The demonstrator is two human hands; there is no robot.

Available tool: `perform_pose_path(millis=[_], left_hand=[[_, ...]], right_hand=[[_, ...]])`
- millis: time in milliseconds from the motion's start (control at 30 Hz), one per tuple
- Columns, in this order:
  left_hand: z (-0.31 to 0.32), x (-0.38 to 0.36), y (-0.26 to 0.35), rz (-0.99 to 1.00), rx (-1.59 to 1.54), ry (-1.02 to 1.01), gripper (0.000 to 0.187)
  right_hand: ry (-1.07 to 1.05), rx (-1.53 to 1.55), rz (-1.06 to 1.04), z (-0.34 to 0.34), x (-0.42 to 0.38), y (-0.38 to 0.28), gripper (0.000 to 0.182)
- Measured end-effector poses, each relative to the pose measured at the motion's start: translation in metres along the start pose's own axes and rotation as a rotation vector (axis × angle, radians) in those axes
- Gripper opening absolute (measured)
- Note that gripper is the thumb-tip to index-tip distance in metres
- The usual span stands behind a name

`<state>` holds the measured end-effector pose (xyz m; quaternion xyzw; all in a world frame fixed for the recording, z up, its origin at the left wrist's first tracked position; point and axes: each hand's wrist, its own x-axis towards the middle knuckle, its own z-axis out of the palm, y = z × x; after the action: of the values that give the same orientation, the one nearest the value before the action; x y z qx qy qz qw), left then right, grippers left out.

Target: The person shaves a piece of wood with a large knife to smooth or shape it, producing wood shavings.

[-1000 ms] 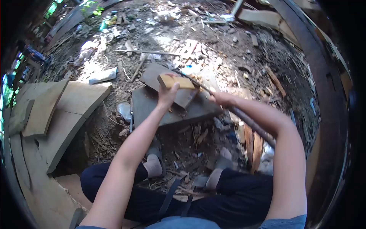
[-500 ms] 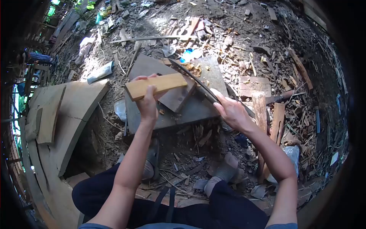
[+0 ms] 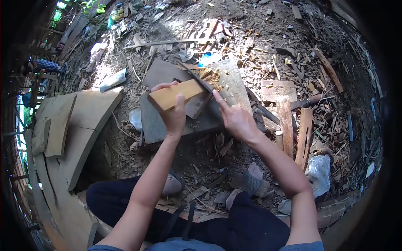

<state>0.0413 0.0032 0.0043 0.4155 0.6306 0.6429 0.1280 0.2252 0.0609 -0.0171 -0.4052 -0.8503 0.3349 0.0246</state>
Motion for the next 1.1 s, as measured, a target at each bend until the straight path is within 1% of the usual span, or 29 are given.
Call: perform_pose_path(millis=[33,67,100,133,200,233,267,300,333,367,400,433,467,533,567,600,667,733,767,800,833,867,900,933,1000,1067,1100], left_hand=[[-0.002,0.003,-0.005,-0.125,-0.154,0.018,0.039],[-0.005,0.005,-0.010,-0.112,-0.164,0.005,0.039],[-0.005,0.004,-0.004,-0.185,-0.221,0.028,0.039],[-0.005,0.002,0.000,-0.264,-0.274,0.050,0.039],[-0.001,0.002,0.005,-0.276,-0.251,0.049,0.037],[0.002,0.003,0.006,-0.181,-0.231,0.040,0.037],[0.002,0.002,0.004,-0.090,-0.206,0.037,0.036],[0.000,0.002,-0.002,0.105,0.047,-0.054,0.037],[-0.001,0.003,-0.008,0.088,0.053,-0.044,0.037],[-0.001,0.004,-0.013,-0.038,-0.053,-0.006,0.037],[-0.001,0.007,-0.014,-0.159,-0.160,0.024,0.037],[-0.003,0.008,-0.009,-0.199,-0.216,0.047,0.038],[-0.003,0.007,-0.007,-0.198,-0.217,0.037,0.038],[-0.005,0.004,-0.003,0.051,-0.019,-0.174,0.037],[-0.002,0.000,-0.001,0.067,0.015,-0.177,0.038],[-0.002,0.000,-0.002,0.073,0.014,-0.168,0.038],[-0.001,0.000,-0.009,0.007,-0.057,-0.108,0.038],[-0.002,0.002,-0.007,-0.003,-0.059,-0.117,0.038],[-0.002,0.003,-0.006,-0.015,-0.063,-0.131,0.038],[-0.001,0.003,-0.004,-0.022,-0.058,-0.135,0.038],[0.001,0.003,-0.002,0.020,-0.033,-0.155,0.038],[0.003,0.002,0.001,0.065,-0.011,-0.173,0.038],[0.003,0.000,0.001,0.066,-0.014,-0.174,0.038],[0.002,-0.001,0.002,0.069,-0.002,-0.173,0.038],[0.002,-0.003,-0.004,0.089,0.002,-0.171,0.038],[0.000,0.000,-0.014,-0.037,-0.120,-0.097,0.038],[-0.001,0.001,-0.013,-0.053,-0.136,-0.093,0.038]], right_hand=[[0.017,0.002,0.006,0.010,-0.001,0.003,0.055],[0.077,0.122,-0.042,0.017,-0.001,0.007,0.054],[0.130,0.241,-0.089,0.011,-0.003,0.004,0.055],[0.138,0.241,-0.079,0.003,-0.001,0.002,0.055],[0.045,0.347,0.005,-0.019,0.001,-0.006,0.054],[0.112,0.349,-0.032,-0.030,0.001,-0.011,0.053],[0.265,0.403,-0.142,-0.035,0.000,-0.014,0.054],[0.327,0.393,-0.206,-0.041,0.000,-0.016,0.054],[0.400,0.376,-0.272,-0.048,0.000,-0.016,0.054],[0.390,0.371,-0.269,-0.051,-0.002,-0.016,0.054],[0.327,0.416,-0.223,-0.054,-0.004,-0.016,0.054],[0.273,0.462,-0.177,-0.056,-0.005,-0.015,0.054],[0.281,0.464,-0.171,-0.053,-0.006,-0.014,0.054],[0.117,0.441,-0.037,-0.033,-0.005,-0.006,0.053],[0.231,0.450,-0.129,-0.005,0.000,0.007,0.053],[0.231,0.445,-0.138,-0.002,0.001,0.008,0.053],[0.181,0.426,-0.138,-0.002,0.003,0.009,0.053],[0.176,0.439,-0.139,-0.038,-0.001,-0.011,0.052],[0.223,0.447,-0.188,-0.059,-0.004,-0.023,0.052],[0.270,0.456,-0.236,-0.069,-0.005,-0.029,0.052],[0.265,0.461,-0.231,-0.066,-0.001,-0.030,0.052],[0.428,0.425,-0.350,-0.064,0.004,-0.029,0.053],[0.595,0.383,-0.471,-0.061,0.006,-0.027,0.053],[0.600,0.377,-0.474,-0.057,0.004,-0.025,0.053],[0.072,0.252,-0.016,-0.041,-0.001,-0.017,0.053],[0.121,0.226,-0.065,-0.010,0.002,0.006,0.053],[0.132,0.202,-0.103,-0.012,0.002,0.004,0.053]])
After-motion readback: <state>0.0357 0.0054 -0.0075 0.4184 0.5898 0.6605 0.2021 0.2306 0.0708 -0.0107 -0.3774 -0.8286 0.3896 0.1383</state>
